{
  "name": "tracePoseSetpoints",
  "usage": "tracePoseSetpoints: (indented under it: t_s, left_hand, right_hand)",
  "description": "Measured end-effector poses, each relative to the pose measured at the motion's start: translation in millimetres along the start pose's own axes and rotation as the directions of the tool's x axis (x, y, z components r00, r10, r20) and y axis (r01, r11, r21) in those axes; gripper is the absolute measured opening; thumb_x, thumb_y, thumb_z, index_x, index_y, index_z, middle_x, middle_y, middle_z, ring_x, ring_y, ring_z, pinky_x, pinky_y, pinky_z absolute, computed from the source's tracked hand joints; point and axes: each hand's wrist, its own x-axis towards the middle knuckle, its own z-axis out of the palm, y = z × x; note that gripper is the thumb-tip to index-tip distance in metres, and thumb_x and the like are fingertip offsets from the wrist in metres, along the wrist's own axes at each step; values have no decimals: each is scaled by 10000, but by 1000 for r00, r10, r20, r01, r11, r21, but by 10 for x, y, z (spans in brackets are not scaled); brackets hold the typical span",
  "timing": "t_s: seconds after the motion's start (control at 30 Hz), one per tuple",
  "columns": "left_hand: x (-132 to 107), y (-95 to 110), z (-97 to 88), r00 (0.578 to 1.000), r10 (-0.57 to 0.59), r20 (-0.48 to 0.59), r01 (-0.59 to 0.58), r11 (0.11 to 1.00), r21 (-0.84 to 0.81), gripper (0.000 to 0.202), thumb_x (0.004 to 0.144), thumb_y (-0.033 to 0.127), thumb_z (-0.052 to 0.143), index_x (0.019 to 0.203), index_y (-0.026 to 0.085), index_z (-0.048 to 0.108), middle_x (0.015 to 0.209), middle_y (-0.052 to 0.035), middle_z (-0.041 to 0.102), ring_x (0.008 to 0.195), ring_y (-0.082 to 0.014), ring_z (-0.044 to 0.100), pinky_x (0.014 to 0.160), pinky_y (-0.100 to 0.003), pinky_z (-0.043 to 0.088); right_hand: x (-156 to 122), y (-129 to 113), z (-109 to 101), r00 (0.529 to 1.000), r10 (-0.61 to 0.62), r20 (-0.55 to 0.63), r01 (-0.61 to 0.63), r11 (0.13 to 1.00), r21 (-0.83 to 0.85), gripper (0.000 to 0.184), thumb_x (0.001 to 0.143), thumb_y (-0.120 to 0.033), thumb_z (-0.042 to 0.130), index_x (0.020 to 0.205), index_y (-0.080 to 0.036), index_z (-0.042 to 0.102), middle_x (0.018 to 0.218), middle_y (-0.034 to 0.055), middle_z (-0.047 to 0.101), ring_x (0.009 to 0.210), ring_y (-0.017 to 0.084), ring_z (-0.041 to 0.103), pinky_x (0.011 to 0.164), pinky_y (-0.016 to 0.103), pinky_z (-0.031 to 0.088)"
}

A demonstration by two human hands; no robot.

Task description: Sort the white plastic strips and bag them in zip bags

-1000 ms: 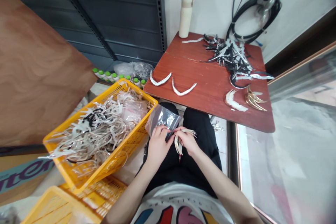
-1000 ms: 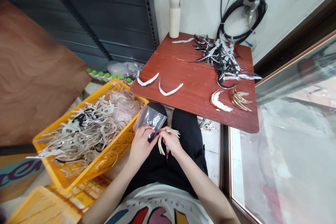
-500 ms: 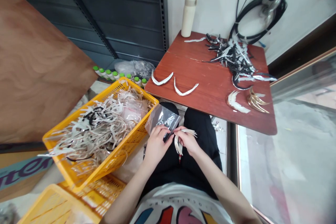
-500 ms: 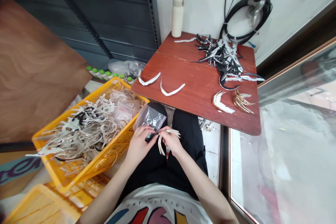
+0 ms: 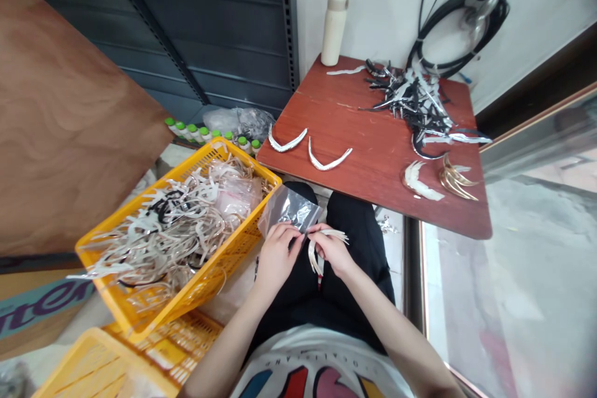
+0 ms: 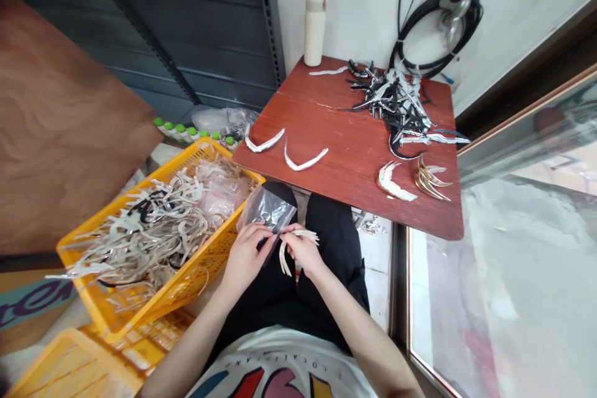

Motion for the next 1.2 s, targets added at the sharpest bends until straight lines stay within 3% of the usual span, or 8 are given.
tracePoseSetpoints:
  t_s: [0.37,0.47,0.63,0.87,1.07,1.2]
  left_hand:
    - [15,38,-52,1000,8,5,-8,1000,-3,95,826,238,644,917,208,635,956,-56,664,1062,-237,594,935,-406,497]
    - [29,51,-63,1000,23,8,-23,1000,13,33,827,192,616,848,213,629,935,-54,655,1023,-233,604,907,-405,509]
    - [31,60,-29,999,43,11,-43,998,36,108,818,113,577,804,213,616,906,-48,650,1053,-239,588,927,-408,497]
    - [-25,95,-145,990,-124,-63,123,992,-24,88,849,129,544,855,213,568,946,-35,634,929,-189,623,844,-339,501]
    - [-41,144,-260,969,-135,-206,144,989,30,87,841,136,551,864,218,534,955,-34,626,959,-193,620,813,-314,491]
    - [-56,132,-163,978,-157,-134,164,986,36,63,868,170,541,894,226,547,955,-18,639,910,-175,639,758,-282,493]
  right_hand:
    - [-2,18,4,1000,-10,-7,10,1000,8,162,681,-324,637,735,-180,586,428,-89,441,369,59,326,367,174,199]
    - [16,34,-4,1000,-7,-21,7,1000,-7,156,678,-325,640,725,-185,590,429,-89,436,373,63,332,375,179,212]
    - [55,33,19,999,-25,-27,24,999,-49,139,686,-322,621,698,-197,562,429,-89,435,367,70,338,378,190,220]
    - [56,7,17,997,-33,-71,28,998,-58,163,696,-319,605,625,-213,504,412,-84,424,360,75,333,375,201,213]
    - [25,-3,15,995,-58,-77,55,997,-47,180,707,-317,613,617,-207,504,422,-81,420,368,68,329,370,189,210]
    - [-37,-30,22,988,-111,-105,109,994,-28,182,734,-336,629,660,-200,533,437,-74,445,368,70,354,367,188,233]
